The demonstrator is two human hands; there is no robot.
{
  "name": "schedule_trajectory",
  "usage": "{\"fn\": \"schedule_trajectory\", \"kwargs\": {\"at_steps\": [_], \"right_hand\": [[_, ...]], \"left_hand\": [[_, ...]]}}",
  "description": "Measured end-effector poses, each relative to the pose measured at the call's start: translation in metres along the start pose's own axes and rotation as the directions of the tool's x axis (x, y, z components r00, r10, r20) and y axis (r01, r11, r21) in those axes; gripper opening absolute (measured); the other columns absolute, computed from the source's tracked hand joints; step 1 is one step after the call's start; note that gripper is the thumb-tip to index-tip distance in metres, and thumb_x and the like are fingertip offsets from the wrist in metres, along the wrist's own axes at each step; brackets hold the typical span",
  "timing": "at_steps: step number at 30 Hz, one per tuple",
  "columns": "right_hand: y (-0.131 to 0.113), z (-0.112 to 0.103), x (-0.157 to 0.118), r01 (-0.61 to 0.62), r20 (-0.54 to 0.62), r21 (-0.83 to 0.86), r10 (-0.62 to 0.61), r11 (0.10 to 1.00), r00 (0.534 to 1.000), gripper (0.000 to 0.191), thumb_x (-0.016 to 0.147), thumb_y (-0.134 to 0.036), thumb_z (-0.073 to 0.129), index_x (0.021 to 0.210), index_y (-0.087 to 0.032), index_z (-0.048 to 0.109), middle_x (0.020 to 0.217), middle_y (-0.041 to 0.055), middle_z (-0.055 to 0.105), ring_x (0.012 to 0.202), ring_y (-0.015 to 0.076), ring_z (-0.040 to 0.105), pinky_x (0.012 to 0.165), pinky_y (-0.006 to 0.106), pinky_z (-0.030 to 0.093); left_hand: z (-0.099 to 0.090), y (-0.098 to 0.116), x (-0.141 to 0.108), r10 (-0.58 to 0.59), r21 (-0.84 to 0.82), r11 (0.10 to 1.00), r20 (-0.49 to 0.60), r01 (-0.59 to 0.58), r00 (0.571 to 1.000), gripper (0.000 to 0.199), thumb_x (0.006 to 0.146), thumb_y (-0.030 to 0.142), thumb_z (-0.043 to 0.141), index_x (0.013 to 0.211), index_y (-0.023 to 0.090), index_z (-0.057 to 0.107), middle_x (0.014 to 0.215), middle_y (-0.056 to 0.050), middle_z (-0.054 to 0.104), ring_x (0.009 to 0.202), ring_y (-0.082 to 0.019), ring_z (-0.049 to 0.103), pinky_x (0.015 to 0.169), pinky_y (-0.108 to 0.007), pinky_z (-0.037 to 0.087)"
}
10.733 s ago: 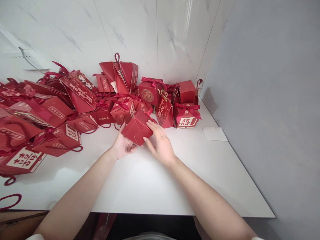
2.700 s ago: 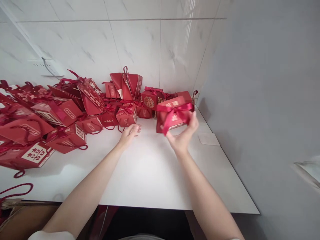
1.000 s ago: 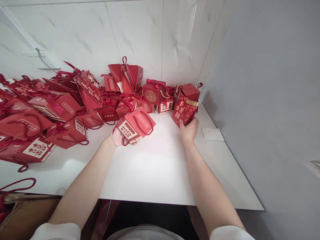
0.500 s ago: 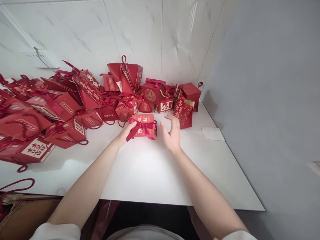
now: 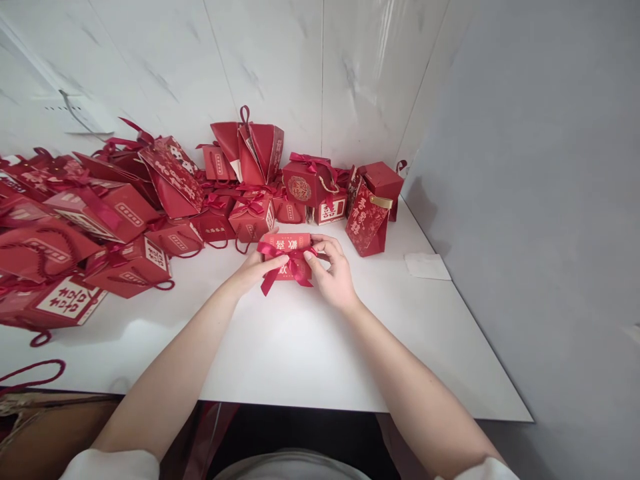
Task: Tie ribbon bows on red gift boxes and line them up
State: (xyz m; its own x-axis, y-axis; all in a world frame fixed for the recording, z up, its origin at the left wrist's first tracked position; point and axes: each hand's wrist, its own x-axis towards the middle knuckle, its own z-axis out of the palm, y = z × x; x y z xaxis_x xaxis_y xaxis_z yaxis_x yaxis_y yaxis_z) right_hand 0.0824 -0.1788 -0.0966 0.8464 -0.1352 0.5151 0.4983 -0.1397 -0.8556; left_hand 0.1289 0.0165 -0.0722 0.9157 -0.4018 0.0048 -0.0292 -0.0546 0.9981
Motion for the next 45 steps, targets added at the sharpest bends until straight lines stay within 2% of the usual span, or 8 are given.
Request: {"fn": "schedule_trajectory", "kwargs": {"at_steps": [6,11,17,20,25,29,35,45], "right_hand": [[-0.007,-0.001,0.001,-0.009,-0.114,-0.058,0.002,0.998,0.993,0.021,0.091,-0.043,0.064,0.085,-0.023,0.062,0.112,0.009,0.061,0.106,0.024,0.061,0.073,0.036,0.057],[-0.013,0.005,-0.003,-0.002,-0.184,-0.057,-0.008,0.998,0.983,0.018,0.088,-0.04,0.068,0.084,-0.022,0.063,0.105,0.0076,0.062,0.101,0.0227,0.061,0.072,0.034,0.055],[-0.014,0.008,-0.004,-0.074,-0.153,0.04,0.079,0.996,0.985,0.022,0.087,-0.043,0.068,0.094,-0.023,0.061,0.11,0.0065,0.062,0.1,0.0205,0.061,0.068,0.03,0.053],[-0.015,0.007,-0.004,-0.163,-0.183,0.019,0.164,0.986,0.969,0.031,0.086,-0.049,0.067,0.1,-0.024,0.054,0.107,0.0048,0.061,0.088,0.0177,0.061,0.066,0.029,0.051],[-0.012,0.007,-0.007,-0.248,0.098,-0.258,0.281,0.934,0.955,0.038,0.087,-0.058,0.062,0.074,-0.023,0.054,0.071,0.0001,0.06,0.065,0.0169,0.054,0.065,0.031,0.044],[-0.006,0.01,-0.011,-0.229,0.24,-0.228,0.283,0.946,0.929,0.037,0.084,-0.056,0.066,0.074,-0.022,0.053,0.07,-0.0016,0.058,0.061,0.0152,0.05,0.063,0.03,0.042],[-0.005,0.012,-0.012,-0.295,0.321,-0.063,0.299,0.953,0.899,0.037,0.087,-0.056,0.062,0.077,-0.021,0.055,0.072,-0.0014,0.056,0.064,0.0145,0.049,0.064,0.028,0.04],[-0.003,0.007,-0.012,-0.19,0.428,-0.103,0.216,0.976,0.878,0.029,0.096,-0.045,0.052,0.078,-0.022,0.048,0.081,0.0006,0.064,0.075,0.0162,0.057,0.073,0.029,0.044]], "left_hand": [[-0.001,0.0,-0.003,0.001,0.011,1.0,0.11,-0.002,0.994,0.1,0.074,0.035,0.081,0.156,0.033,0.024,0.129,-0.007,0.062,0.118,-0.028,0.061,0.104,-0.046,0.048],[0.001,-0.002,-0.004,0.008,-0.042,0.999,0.125,-0.003,0.992,0.108,0.074,0.031,0.081,0.158,0.037,0.015,0.141,-0.007,0.056,0.131,-0.03,0.053,0.113,-0.049,0.04],[0.005,-0.004,-0.003,-0.008,-0.032,0.999,0.044,0.009,0.999,0.11,0.071,0.029,0.084,0.158,0.038,0.017,0.141,-0.007,0.058,0.132,-0.028,0.054,0.113,-0.049,0.041],[0.001,-0.005,0.001,0.0,0.01,1.0,-0.099,0.0,0.995,0.104,0.07,0.032,0.085,0.155,0.035,0.026,0.142,-0.008,0.056,0.132,-0.029,0.053,0.114,-0.048,0.041],[-0.011,-0.005,0.007,0.029,-0.007,0.999,-0.235,-0.032,0.972,0.095,0.069,0.035,0.086,0.15,0.032,0.036,0.141,-0.008,0.056,0.131,-0.027,0.054,0.111,-0.044,0.044],[-0.017,-0.003,0.007,0.039,-0.01,0.999,-0.241,-0.042,0.97,0.09,0.067,0.034,0.087,0.145,0.031,0.042,0.137,-0.008,0.058,0.126,-0.027,0.057,0.107,-0.043,0.047],[-0.021,-0.002,0.004,0.041,-0.031,0.998,-0.18,-0.047,0.983,0.085,0.069,0.035,0.085,0.143,0.029,0.044,0.13,-0.008,0.061,0.122,-0.028,0.059,0.106,-0.046,0.047],[-0.022,-0.001,0.003,-0.026,-0.097,0.995,-0.126,0.014,0.992,0.083,0.068,0.032,0.086,0.14,0.03,0.044,0.127,-0.007,0.061,0.115,-0.026,0.062,0.098,-0.042,0.053]]}}
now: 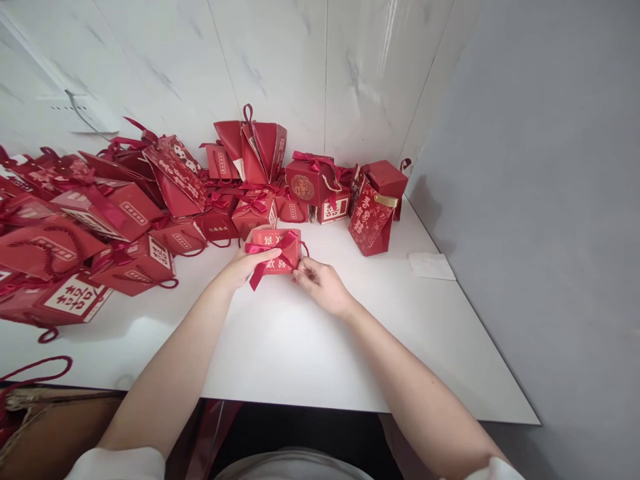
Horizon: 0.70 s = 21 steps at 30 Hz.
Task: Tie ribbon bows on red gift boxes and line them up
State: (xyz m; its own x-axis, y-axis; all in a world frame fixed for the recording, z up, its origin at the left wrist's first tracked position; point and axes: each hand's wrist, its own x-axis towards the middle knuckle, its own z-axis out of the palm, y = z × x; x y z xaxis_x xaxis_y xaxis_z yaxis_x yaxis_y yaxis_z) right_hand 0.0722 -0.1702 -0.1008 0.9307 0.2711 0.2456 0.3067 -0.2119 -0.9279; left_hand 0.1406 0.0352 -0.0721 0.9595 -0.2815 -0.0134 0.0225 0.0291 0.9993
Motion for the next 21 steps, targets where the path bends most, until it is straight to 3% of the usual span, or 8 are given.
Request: {"fn": "schedule_trajectory", "kwargs": {"at_steps": [9,12,14,15,17,19,21], "right_hand": [[-0.002,-0.002,0.0,0.026,0.012,-0.02,-0.025,0.999,1.0,0.03,0.096,-0.045,0.051,0.076,-0.022,0.047,0.078,-0.0008,0.059,0.072,0.0152,0.053,0.071,0.029,0.043],[-0.002,-0.006,0.0,0.017,-0.119,-0.05,-0.023,0.999,0.993,0.032,0.095,-0.051,0.052,0.081,-0.022,0.053,0.078,0.0001,0.059,0.072,0.0168,0.056,0.071,0.031,0.047],[0.002,-0.013,0.002,0.07,-0.217,-0.079,-0.086,0.994,0.972,0.035,0.09,-0.055,0.061,0.102,-0.023,0.057,0.101,0.0056,0.064,0.091,0.0214,0.061,0.079,0.035,0.051],[0.005,-0.017,0.003,0.11,-0.23,-0.107,-0.133,0.988,0.964,0.049,0.084,-0.056,0.068,0.118,-0.024,0.054,0.121,0.0096,0.06,0.108,0.025,0.059,0.089,0.04,0.052],[0.015,-0.024,0.006,0.162,-0.171,-0.181,-0.194,0.97,0.966,0.093,0.07,-0.054,0.082,0.146,-0.027,0.035,0.154,0.0141,0.037,0.14,0.0313,0.039,0.111,0.05,0.04],[0.026,-0.028,0.008,0.154,-0.068,-0.223,-0.173,0.963,0.983,0.12,0.063,-0.05,0.088,0.157,-0.028,0.016,0.164,0.0144,0.017,0.152,0.0333,0.018,0.122,0.056,0.022],[0.036,-0.029,0.009,0.13,-0.008,-0.199,-0.134,0.971,0.991,0.125,0.064,-0.045,0.088,0.159,-0.028,0.008,0.165,0.0142,0.015,0.153,0.0327,0.015,0.123,0.057,0.017]], "left_hand": [[0.001,0.001,0.0,-0.014,0.01,1.0,-0.003,0.014,1.0,0.083,0.066,0.033,0.086,0.139,0.031,0.046,0.13,-0.007,0.062,0.118,-0.027,0.061,0.1,-0.044,0.052],[0.0,0.002,0.0,-0.036,0.041,0.999,0.024,0.035,0.999,0.073,0.07,0.038,0.084,0.135,0.026,0.052,0.131,-0.009,0.063,0.122,-0.029,0.06,0.104,-0.046,0.049],[-0.003,0.001,0.001,-0.065,0.078,0.995,0.059,0.06,0.996,0.065,0.073,0.042,0.081,0.131,0.024,0.057,0.13,-0.011,0.065,0.124,-0.031,0.06,0.106,-0.047,0.047],[-0.004,0.0,0.001,-0.073,0.097,0.993,0.075,0.066,0.994,0.062,0.074,0.045,0.08,0.129,0.023,0.059,0.128,-0.011,0.066,0.124,-0.031,0.06,0.107,-0.047,0.046],[-0.01,-0.003,0.003,-0.082,0.144,0.988,0.127,0.064,0.988,0.057,0.074,0.047,0.078,0.124,0.024,0.064,0.121,-0.01,0.07,0.122,-0.032,0.061,0.108,-0.047,0.046],[-0.016,-0.006,0.004,-0.106,0.223,0.973,0.217,0.057,0.97,0.056,0.069,0.046,0.082,0.119,0.023,0.068,0.113,-0.009,0.073,0.117,-0.032,0.064,0.105,-0.048,0.048],[-0.023,-0.009,0.004,-0.143,0.296,0.955,0.354,0.034,0.924,0.065,0.061,0.04,0.088,0.12,0.023,0.068,0.105,-0.009,0.074,0.106,-0.032,0.068,0.098,-0.048,0.053]]}}
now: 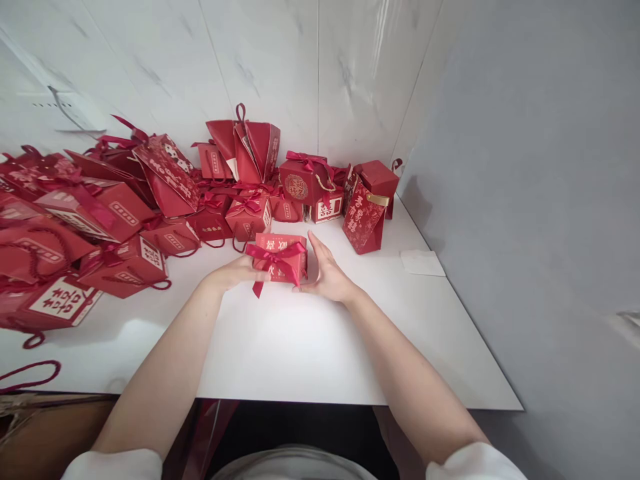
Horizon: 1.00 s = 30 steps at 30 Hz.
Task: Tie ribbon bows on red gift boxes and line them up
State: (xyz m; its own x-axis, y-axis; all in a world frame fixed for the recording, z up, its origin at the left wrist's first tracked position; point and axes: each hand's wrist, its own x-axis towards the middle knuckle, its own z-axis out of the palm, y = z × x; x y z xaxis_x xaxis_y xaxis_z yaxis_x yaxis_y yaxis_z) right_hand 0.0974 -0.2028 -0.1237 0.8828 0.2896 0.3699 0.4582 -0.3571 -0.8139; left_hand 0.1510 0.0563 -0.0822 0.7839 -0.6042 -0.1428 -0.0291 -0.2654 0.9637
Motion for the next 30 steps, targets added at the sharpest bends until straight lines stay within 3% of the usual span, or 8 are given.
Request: {"fn": "schedule_trajectory", "kwargs": {"at_steps": [3,6,11,15,21,24,28,30], "right_hand": [[0.008,0.002,-0.001,0.001,0.024,0.052,-0.002,0.999,1.0,0.118,0.068,-0.035,0.086,0.159,-0.032,0.011,0.163,0.0115,0.023,0.151,0.0302,0.025,0.123,0.053,0.023],[0.01,0.002,-0.001,0.007,0.008,0.052,-0.007,0.999,1.0,0.111,0.067,-0.029,0.085,0.157,-0.031,0.02,0.16,0.012,0.031,0.147,0.03,0.034,0.121,0.051,0.028],[0.01,0.002,0.0,-0.018,0.009,0.125,0.017,0.992,1.0,0.107,0.068,-0.026,0.085,0.156,-0.032,0.024,0.15,0.0114,0.047,0.135,0.0293,0.05,0.112,0.05,0.044],[0.008,0.004,0.0,-0.038,-0.044,0.192,0.048,0.981,0.998,0.105,0.069,-0.023,0.083,0.156,-0.037,0.024,0.145,0.0087,0.052,0.127,0.0273,0.057,0.104,0.047,0.052],[0.005,0.001,0.002,0.008,-0.117,0.175,0.013,0.984,0.993,0.101,0.074,-0.03,0.08,0.156,-0.034,0.022,0.151,0.0117,0.044,0.12,0.0266,0.061,0.103,0.047,0.052],[0.008,-0.002,0.002,0.054,-0.169,0.068,-0.042,0.996,0.985,0.097,0.075,-0.034,0.081,0.155,-0.03,0.026,0.151,0.0138,0.042,0.127,0.0296,0.056,0.11,0.049,0.046],[0.012,-0.003,0.003,0.075,-0.168,-0.153,-0.101,0.985,0.981,0.093,0.067,-0.048,0.086,0.146,-0.024,0.045,0.156,0.0154,0.036,0.146,0.0375,0.031,0.121,0.056,0.026],[0.01,-0.001,0.003,0.05,-0.089,-0.098,-0.059,0.994,0.994,0.083,0.071,-0.055,0.082,0.141,-0.021,0.052,0.151,0.015,0.043,0.144,0.0381,0.036,0.121,0.056,0.027]], "left_hand": [[-0.007,-0.003,-0.003,0.09,0.063,0.993,0.165,-0.102,0.982,0.089,0.05,0.027,0.093,0.132,0.024,0.06,0.106,-0.009,0.073,0.103,-0.03,0.069,0.093,-0.045,0.056],[-0.008,-0.002,-0.004,0.165,0.12,0.974,0.203,-0.191,0.965,0.101,0.047,0.022,0.093,0.139,0.027,0.053,0.118,-0.01,0.069,0.115,-0.03,0.064,0.096,-0.042,0.054],[-0.002,-0.004,-0.001,0.116,0.173,0.975,0.131,-0.138,0.985,0.113,0.056,0.016,0.086,0.154,0.028,0.031,0.114,-0.009,0.067,0.092,-0.023,0.068,0.081,-0.035,0.057],[0.007,-0.008,0.005,0.197,0.145,0.969,0.039,-0.201,0.98,0.118,0.06,0.014,0.082,0.158,0.033,0.019,0.108,-0.004,0.067,0.085,-0.019,0.067,0.09,-0.039,0.055],[0.023,0.01,0.006,0.381,0.131,0.921,-0.11,-0.367,0.918,0.106,0.059,0.022,0.086,0.152,0.034,0.037,0.142,-0.008,0.055,0.133,-0.03,0.052,0.113,-0.042,0.042],[0.021,0.013,0.005,0.434,0.175,0.894,-0.1,-0.414,0.895,0.101,0.062,0.024,0.086,0.151,0.032,0.038,0.15,-0.008,0.049,0.14,-0.032,0.044,0.119,-0.044,0.034],[0.008,0.002,0.009,0.357,0.165,0.927,-0.106,-0.338,0.928,0.101,0.059,0.03,0.089,0.147,0.027,0.04,0.154,-0.011,0.042,0.144,-0.034,0.037,0.12,-0.047,0.031],[0.004,-0.002,0.011,0.248,0.078,0.968,-0.186,-0.238,0.951,0.091,0.058,0.041,0.09,0.137,0.021,0.049,0.147,-0.015,0.049,0.139,-0.036,0.043,0.116,-0.048,0.036]]}}
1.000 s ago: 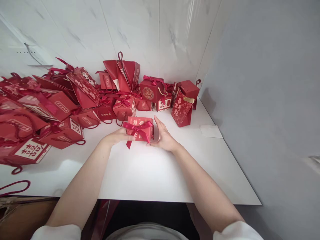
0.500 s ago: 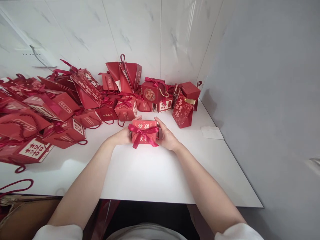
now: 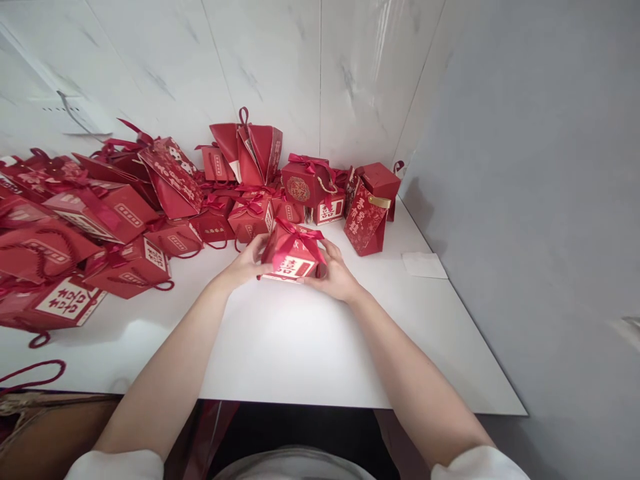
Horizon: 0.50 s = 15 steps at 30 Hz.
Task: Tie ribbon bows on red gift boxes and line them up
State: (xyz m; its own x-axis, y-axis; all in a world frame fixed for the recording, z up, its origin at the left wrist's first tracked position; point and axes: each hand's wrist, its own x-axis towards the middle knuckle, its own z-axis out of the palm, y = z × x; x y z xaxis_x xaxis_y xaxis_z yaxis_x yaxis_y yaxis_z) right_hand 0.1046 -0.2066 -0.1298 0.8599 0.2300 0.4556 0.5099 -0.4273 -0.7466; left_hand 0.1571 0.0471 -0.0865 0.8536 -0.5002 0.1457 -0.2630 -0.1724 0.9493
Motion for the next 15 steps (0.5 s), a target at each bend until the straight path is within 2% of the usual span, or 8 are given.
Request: {"fn": "schedule_trajectory", "kwargs": {"at_steps": [3,6,8,10,15], "right_hand": [[-0.01,0.004,0.0,-0.117,0.116,0.258,0.089,0.959,0.989,0.064,0.091,-0.057,0.06,0.145,-0.025,0.048,0.146,0.0087,0.053,0.138,0.0317,0.047,0.119,0.051,0.034],[-0.017,0.008,-0.001,-0.165,0.106,0.402,0.134,0.901,0.985,0.069,0.097,-0.057,0.049,0.157,-0.031,0.027,0.157,0.0013,0.041,0.147,0.0261,0.035,0.124,0.048,0.026],[-0.016,0.01,-0.001,-0.156,0.063,0.417,0.143,0.895,0.988,0.072,0.098,-0.059,0.047,0.159,-0.034,0.019,0.162,-0.003,0.03,0.152,0.0229,0.023,0.127,0.046,0.017],[-0.013,0.012,-0.001,-0.142,0.029,0.412,0.143,0.9,0.989,0.069,0.099,-0.06,0.044,0.159,-0.035,0.019,0.165,-0.0062,0.022,0.154,0.0206,0.015,0.128,0.044,0.011],[-0.01,0.013,-0.002,-0.121,-0.011,0.406,0.137,0.906,0.991,0.066,0.1,-0.058,0.043,0.158,-0.035,0.023,0.166,-0.0069,0.018,0.155,0.0201,0.013,0.128,0.045,0.01]], "left_hand": [[0.005,0.004,0.001,-0.224,-0.171,0.963,-0.081,0.208,0.971,0.073,0.071,0.065,0.073,0.124,0.017,0.057,0.131,-0.016,0.061,0.122,-0.035,0.058,0.095,-0.044,0.052],[0.021,0.014,0.001,-0.358,-0.346,0.883,-0.059,0.317,0.932,0.078,0.08,0.082,0.043,0.126,0.02,0.059,0.121,-0.015,0.067,0.105,-0.032,0.065,0.067,-0.036,0.055],[0.031,0.015,0.002,-0.361,-0.4,0.864,-0.066,0.306,0.93,0.086,0.079,0.088,0.032,0.126,0.02,0.06,0.115,-0.015,0.07,0.096,-0.031,0.068,0.059,-0.031,0.052],[0.039,0.011,0.004,-0.337,-0.407,0.872,-0.095,0.272,0.937,0.09,0.078,0.09,0.028,0.125,0.019,0.06,0.111,-0.015,0.071,0.092,-0.029,0.068,0.057,-0.029,0.049],[0.046,0.001,0.005,-0.295,-0.38,0.901,-0.181,0.21,0.938,0.087,0.082,0.087,0.027,0.127,0.02,0.059,0.112,-0.014,0.072,0.098,-0.028,0.067,0.059,-0.027,0.049]]}}
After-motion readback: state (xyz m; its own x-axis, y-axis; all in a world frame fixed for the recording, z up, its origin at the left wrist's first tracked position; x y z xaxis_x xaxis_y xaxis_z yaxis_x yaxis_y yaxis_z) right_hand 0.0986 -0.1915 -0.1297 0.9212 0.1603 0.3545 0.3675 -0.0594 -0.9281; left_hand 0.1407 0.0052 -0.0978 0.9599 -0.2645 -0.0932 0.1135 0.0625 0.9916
